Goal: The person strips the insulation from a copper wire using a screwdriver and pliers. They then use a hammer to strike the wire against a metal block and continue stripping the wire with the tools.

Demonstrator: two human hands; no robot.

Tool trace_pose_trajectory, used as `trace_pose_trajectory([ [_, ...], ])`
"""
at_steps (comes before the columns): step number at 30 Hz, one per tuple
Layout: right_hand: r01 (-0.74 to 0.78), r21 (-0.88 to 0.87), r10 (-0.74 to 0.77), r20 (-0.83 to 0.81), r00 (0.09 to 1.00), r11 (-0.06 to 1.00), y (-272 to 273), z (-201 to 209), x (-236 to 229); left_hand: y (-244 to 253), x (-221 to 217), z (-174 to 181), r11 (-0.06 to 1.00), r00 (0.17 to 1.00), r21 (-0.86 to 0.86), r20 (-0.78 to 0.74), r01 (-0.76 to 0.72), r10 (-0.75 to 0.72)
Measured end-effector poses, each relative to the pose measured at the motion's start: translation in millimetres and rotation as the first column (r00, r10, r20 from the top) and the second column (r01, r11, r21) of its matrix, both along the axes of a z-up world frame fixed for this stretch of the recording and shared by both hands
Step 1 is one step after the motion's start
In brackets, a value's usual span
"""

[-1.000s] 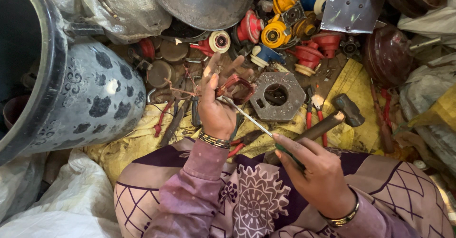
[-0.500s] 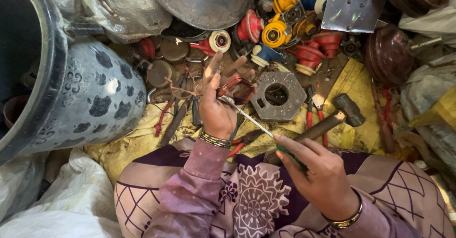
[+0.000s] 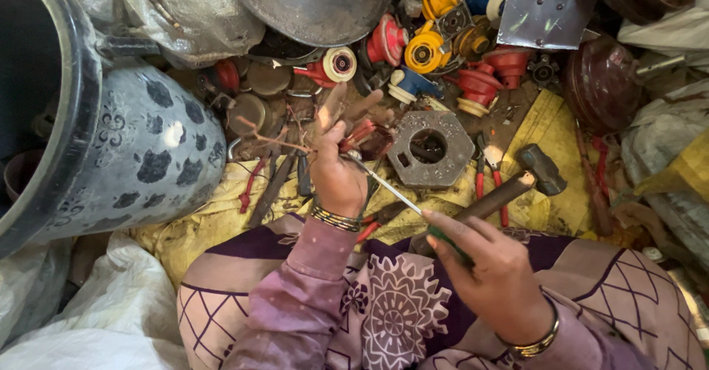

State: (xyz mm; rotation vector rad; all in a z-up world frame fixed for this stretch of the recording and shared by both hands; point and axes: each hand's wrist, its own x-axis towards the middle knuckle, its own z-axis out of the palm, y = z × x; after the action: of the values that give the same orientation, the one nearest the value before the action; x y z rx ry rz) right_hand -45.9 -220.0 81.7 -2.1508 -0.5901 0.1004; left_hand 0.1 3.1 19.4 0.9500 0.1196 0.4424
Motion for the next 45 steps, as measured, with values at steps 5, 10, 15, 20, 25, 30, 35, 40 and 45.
trace_pose_trajectory([
  [5, 0.017, -0.011, -0.017, 0.015, 1.000, 1.000, 0, -12, -11, -5, 1, -7, 1.000, 1.000, -0.005, 0.011, -0.015, 0.015],
  [10, 0.010, -0.018, -0.009, 0.052, 0.999, 1.000, 8, -17, -22, -3, 2, -3, 0.999, 0.999, -0.001, 0.000, -0.045, 0.045],
  [15, 0.073, -0.097, -0.052, 0.199, 0.979, 0.993, 22, -29, -7, -50, -25, 1, 0.601, 0.753, 0.601, -0.658, 0.526, -0.001],
  [20, 0.076, 0.025, -0.078, 0.085, 0.993, 0.997, 9, -33, -3, -39, 1, -22, 0.983, 0.981, 0.133, -0.129, -0.126, 0.143],
  [25, -0.104, 0.185, 0.087, 0.096, 0.992, 0.977, -3, -22, 17, 25, 4, -24, 0.784, 0.998, -0.619, -0.007, 0.050, -0.069],
  [30, -0.066, 0.240, 0.099, -0.130, 0.987, 0.969, -56, -3, 42, 36, 5, -9, 0.577, 0.803, -0.561, 0.458, 0.594, -0.381],
  [35, -0.075, 0.097, 0.076, -0.006, 0.997, 0.992, -61, -4, 50, 27, 7, 0, 0.543, 0.727, -0.483, 0.467, 0.686, -0.503],
  [40, -0.137, 0.003, 0.134, 0.189, 0.973, 0.991, -45, 10, 41, 21, 2, 15, 0.640, 0.797, -0.475, 0.346, 0.604, -0.495],
  [45, -0.019, -0.137, 0.046, 0.196, 0.980, 0.990, -41, 26, 37, 20, 0, 24, 0.745, 0.849, -0.408, 0.227, 0.528, -0.477],
])
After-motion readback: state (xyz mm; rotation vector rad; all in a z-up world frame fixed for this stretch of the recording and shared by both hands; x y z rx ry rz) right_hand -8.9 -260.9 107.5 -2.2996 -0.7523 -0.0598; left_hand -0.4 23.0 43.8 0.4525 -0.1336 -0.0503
